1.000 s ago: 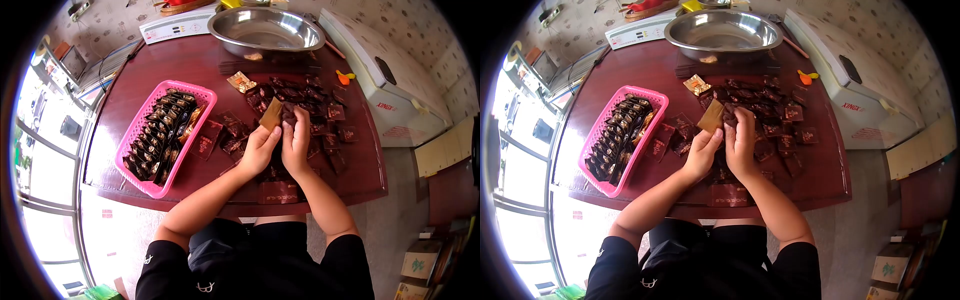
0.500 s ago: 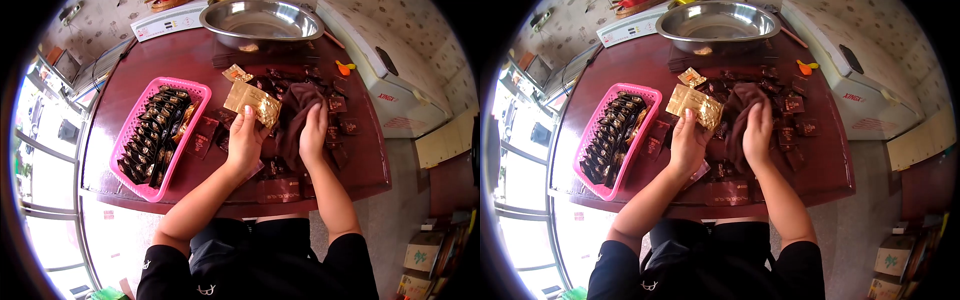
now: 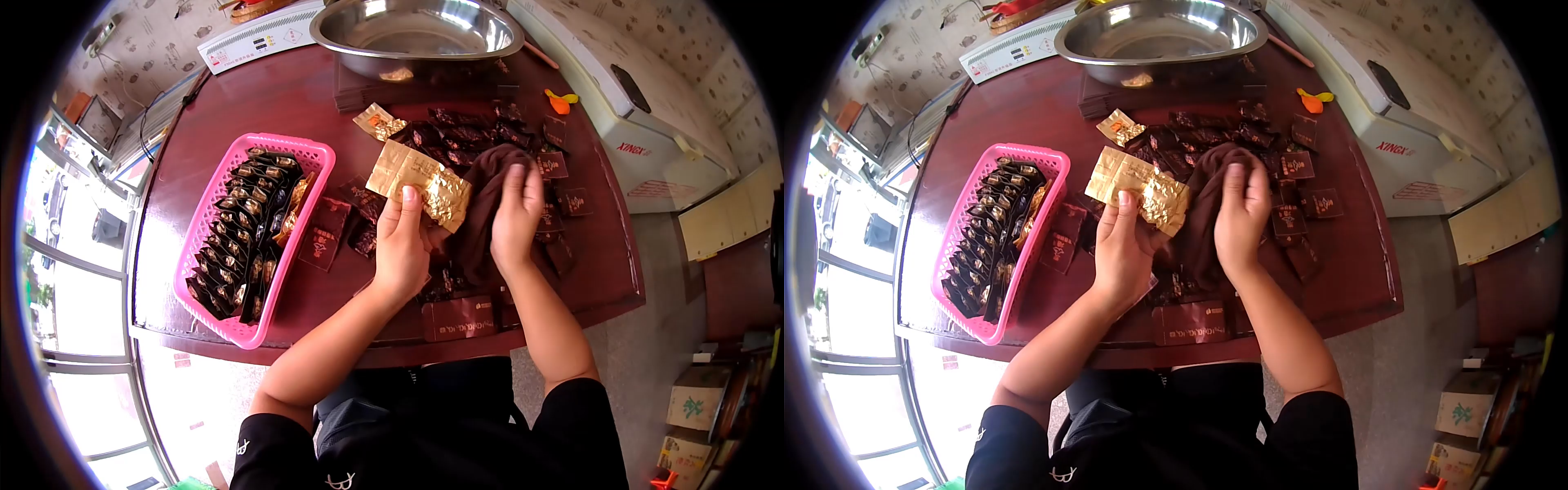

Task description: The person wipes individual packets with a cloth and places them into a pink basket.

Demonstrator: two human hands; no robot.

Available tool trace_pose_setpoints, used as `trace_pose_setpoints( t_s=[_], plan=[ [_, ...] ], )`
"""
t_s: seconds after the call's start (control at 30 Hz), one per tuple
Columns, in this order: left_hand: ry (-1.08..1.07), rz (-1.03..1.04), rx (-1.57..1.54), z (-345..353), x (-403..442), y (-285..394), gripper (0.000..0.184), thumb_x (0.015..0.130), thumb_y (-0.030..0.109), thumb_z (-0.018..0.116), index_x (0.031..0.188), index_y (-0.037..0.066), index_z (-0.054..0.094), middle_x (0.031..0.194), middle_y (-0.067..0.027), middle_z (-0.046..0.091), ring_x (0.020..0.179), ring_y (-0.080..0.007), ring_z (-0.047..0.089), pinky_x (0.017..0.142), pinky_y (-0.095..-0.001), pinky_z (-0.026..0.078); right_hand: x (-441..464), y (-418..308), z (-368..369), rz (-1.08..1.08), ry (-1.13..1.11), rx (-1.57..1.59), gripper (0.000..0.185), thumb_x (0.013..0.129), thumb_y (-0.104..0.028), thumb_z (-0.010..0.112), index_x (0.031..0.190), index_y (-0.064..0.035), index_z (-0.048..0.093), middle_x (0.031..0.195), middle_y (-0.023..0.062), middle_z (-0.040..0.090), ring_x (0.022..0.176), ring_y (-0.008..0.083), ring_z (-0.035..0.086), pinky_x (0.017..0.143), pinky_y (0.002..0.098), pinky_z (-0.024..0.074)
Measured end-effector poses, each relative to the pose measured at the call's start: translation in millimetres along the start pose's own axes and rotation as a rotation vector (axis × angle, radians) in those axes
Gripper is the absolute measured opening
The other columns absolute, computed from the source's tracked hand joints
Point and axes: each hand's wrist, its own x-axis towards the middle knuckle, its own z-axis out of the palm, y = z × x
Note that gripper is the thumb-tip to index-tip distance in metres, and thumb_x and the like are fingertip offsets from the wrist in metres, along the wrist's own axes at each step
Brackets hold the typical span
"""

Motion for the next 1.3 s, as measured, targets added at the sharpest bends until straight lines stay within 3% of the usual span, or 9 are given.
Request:
trace_pose_setpoints(
  t_s=[0.07, 0.13, 0.43, 0.57, 0.7, 0.73, 0.87, 1.1, 1.3],
  plan=[
    [0.092, 0.018, 0.119, 1, 2, -3, 0.031, 0.106, 0.028, 0.042, 0.123, 0.006, 0.055, 0.116, -0.0059, 0.063, 0.102, -0.0133, 0.063, 0.082, -0.0315, 0.056, -10, -13, -4, -0.083, -0.131, -0.101, 0.024, 0.097, -0.016, 0.058, 0.114, 0.0003, 0.06, 0.107, 0.009, 0.063, 0.094, 0.0151, 0.061, 0.086, 0.0297, 0.0489],
    [0.036, 0.029, 0.09, -6, 5, -1, 0.036, 0.107, 0.031, 0.038, 0.12, 0.001, 0.056, 0.114, -0.0085, 0.064, 0.1, -0.0131, 0.063, 0.085, -0.0286, 0.053, -4, -28, 9, -0.701, -0.392, -0.502, 0.036, 0.083, -0.018, 0.073, 0.114, -0.0037, 0.065, 0.109, 0.0143, 0.065, 0.094, 0.0248, 0.064, 0.083, 0.0349, 0.0522],
    [0.121, -0.009, 0.078, -15, 19, 12, 0.033, 0.105, 0.025, 0.04, 0.117, 0.0, 0.057, 0.11, -0.0101, 0.065, 0.098, -0.0167, 0.063, 0.086, -0.03, 0.051, -6, -24, 8, -0.728, -0.773, -0.553, 0.044, 0.067, -0.003, 0.078, 0.11, -0.008, 0.07, 0.099, 0.0108, 0.069, 0.098, 0.0291, 0.065, 0.085, 0.0377, 0.0546],
    [0.038, -0.047, 0.362, -26, 21, 10, 0.031, 0.105, 0.024, 0.044, 0.12, 0.001, 0.057, 0.107, -0.0061, 0.065, 0.096, -0.0123, 0.062, 0.086, -0.0263, 0.05, -9, -21, 4, -0.307, -0.356, -0.368, 0.035, 0.08, 0.001, 0.071, 0.114, -0.0026, 0.067, 0.11, 0.014, 0.069, 0.093, 0.0247, 0.069, 0.083, 0.0333, 0.0551],
    [-0.136, 0.306, 0.666, -18, 16, -2, 0.024, 0.101, 0.006, 0.046, 0.122, -0.002, 0.054, 0.107, -0.0074, 0.064, 0.1, -0.0124, 0.059, 0.089, -0.0275, 0.048, -14, -23, 11, -0.559, -0.712, -0.548, 0.041, 0.087, -0.005, 0.067, 0.126, -0.0003, 0.058, 0.129, 0.0174, 0.06, 0.124, 0.0341, 0.055, 0.101, 0.0408, 0.0453],
    [-0.193, 0.168, 0.575, -20, 16, 1, 0.032, 0.095, -0.004, 0.046, 0.127, -0.002, 0.05, 0.11, -0.0087, 0.063, 0.104, -0.0131, 0.058, 0.091, -0.0285, 0.047, -18, -20, 12, -0.37, -0.679, -0.372, 0.037, 0.091, -0.008, 0.063, 0.127, -0.0005, 0.057, 0.131, 0.0166, 0.059, 0.133, 0.0376, 0.045, 0.109, 0.0444, 0.037],
    [-0.375, 0.304, 1.099, -15, 10, 3, 0.025, 0.084, -0.003, 0.053, 0.108, -0.003, 0.056, 0.099, -0.0254, 0.061, 0.095, -0.0445, 0.06, 0.082, -0.0442, 0.05, -13, -21, 16, -0.483, -0.502, -0.464, 0.028, 0.098, -0.014, 0.051, 0.119, 0.0019, 0.059, 0.12, 0.0178, 0.062, 0.118, 0.0375, 0.055, 0.099, 0.0408, 0.0439],
    [-0.644, 0.372, 1.257, -13, 7, 8, 0.033, 0.074, -0.011, 0.051, 0.105, -0.003, 0.059, 0.097, -0.0215, 0.061, 0.092, -0.0421, 0.06, 0.081, -0.0423, 0.049, -15, -25, 5, -0.086, -0.315, -0.3, 0.022, 0.101, -0.017, 0.05, 0.102, -0.0001, 0.064, 0.088, 0.0106, 0.067, 0.079, 0.019, 0.063, 0.073, 0.0303, 0.0485],
    [-0.688, 0.225, 1.271, 3, -1, 23, 0.023, 0.087, -0.006, 0.054, 0.109, -0.002, 0.06, 0.089, -0.015, 0.063, 0.083, -0.0302, 0.063, 0.076, -0.0349, 0.05, 29, -16, -26, 0.025, 0.057, -0.284, 0.031, 0.1, -0.028, 0.057, 0.11, 0.0006, 0.064, 0.1, 0.0053, 0.066, 0.095, 0.0116, 0.059, 0.09, 0.0259, 0.0444]
  ],
)
